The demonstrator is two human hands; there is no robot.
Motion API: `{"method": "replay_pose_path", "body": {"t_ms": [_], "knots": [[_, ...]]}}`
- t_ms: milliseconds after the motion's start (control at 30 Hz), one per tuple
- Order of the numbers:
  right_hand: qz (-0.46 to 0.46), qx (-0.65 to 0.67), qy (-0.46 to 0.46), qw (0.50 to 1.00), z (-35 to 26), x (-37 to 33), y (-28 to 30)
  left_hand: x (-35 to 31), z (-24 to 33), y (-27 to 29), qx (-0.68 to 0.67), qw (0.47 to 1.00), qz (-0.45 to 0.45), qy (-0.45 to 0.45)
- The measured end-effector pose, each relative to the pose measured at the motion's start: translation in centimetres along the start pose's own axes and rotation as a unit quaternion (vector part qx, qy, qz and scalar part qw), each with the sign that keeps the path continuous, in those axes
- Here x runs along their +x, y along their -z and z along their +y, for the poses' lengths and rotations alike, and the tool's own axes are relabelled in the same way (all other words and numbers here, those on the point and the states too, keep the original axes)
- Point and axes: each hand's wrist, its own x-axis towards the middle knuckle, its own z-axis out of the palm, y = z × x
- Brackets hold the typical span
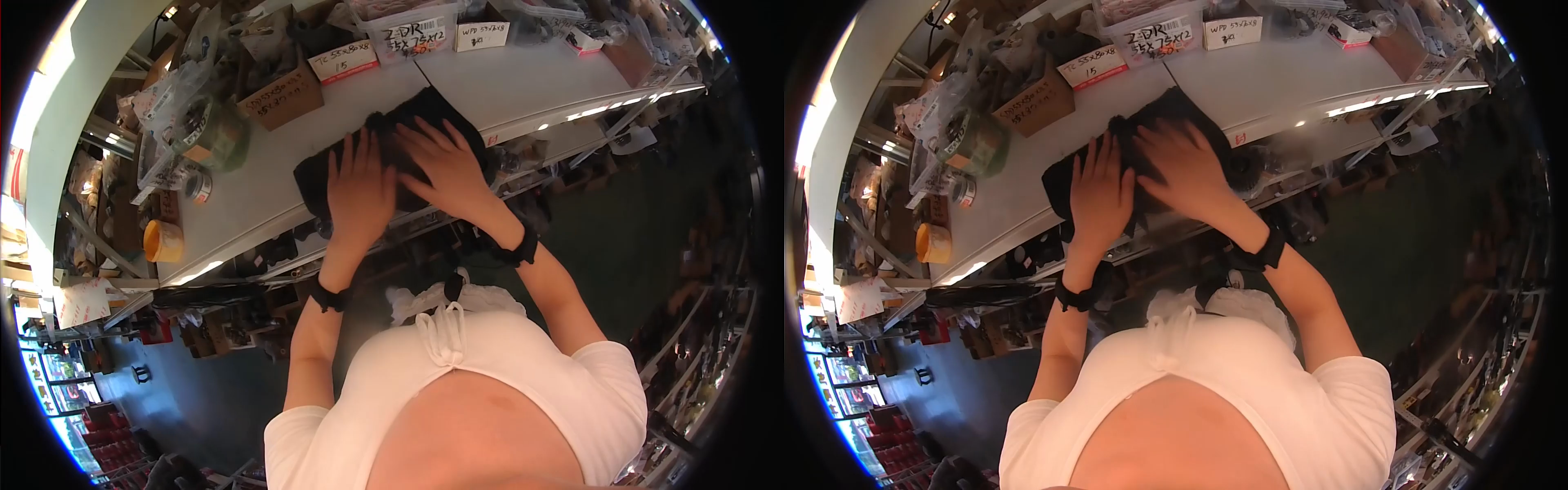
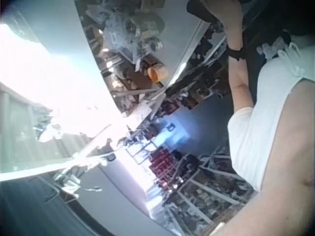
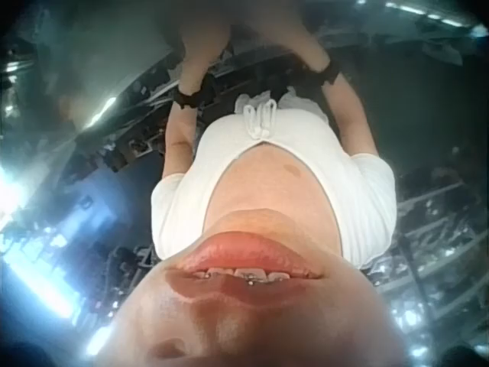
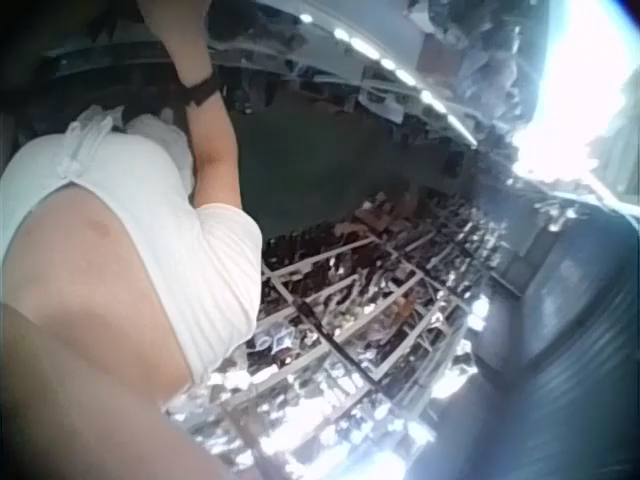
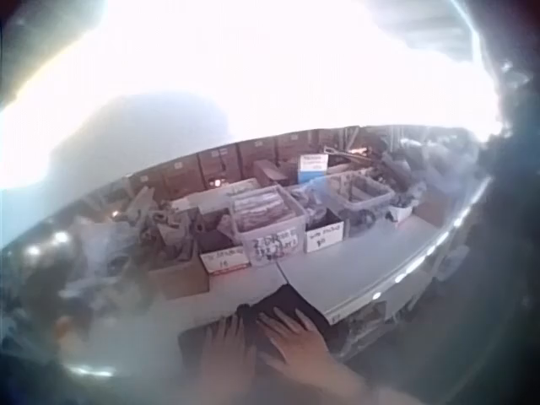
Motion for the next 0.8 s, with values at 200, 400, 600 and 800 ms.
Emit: {"method": "replay_pose_path", "body": {"t_ms": [200, 400, 600, 800], "knots": [[0.074, -0.037, -0.050, 0.995, 4.6, -0.3, 1.8, 4.8, 3.4, -2.4, -0.086, 0.995, 0.029, -0.051], [0.069, -0.089, -0.083, 0.990, 3.7, 1.4, 0.1, 4.8, 2.2, -2.9, -0.112, 0.991, 0.026, -0.063], [0.031, -0.065, -0.050, 0.996, -2.3, 5.2, -3.0, 0.3, -4.4, 0.8, -0.082, 0.997, -0.009, 0.015], [0.008, -0.008, 0.030, 0.999, -9.9, 9.5, -8.3, -5.2, -13.4, 3.7, -0.056, 0.995, -0.036, 0.074]]}}
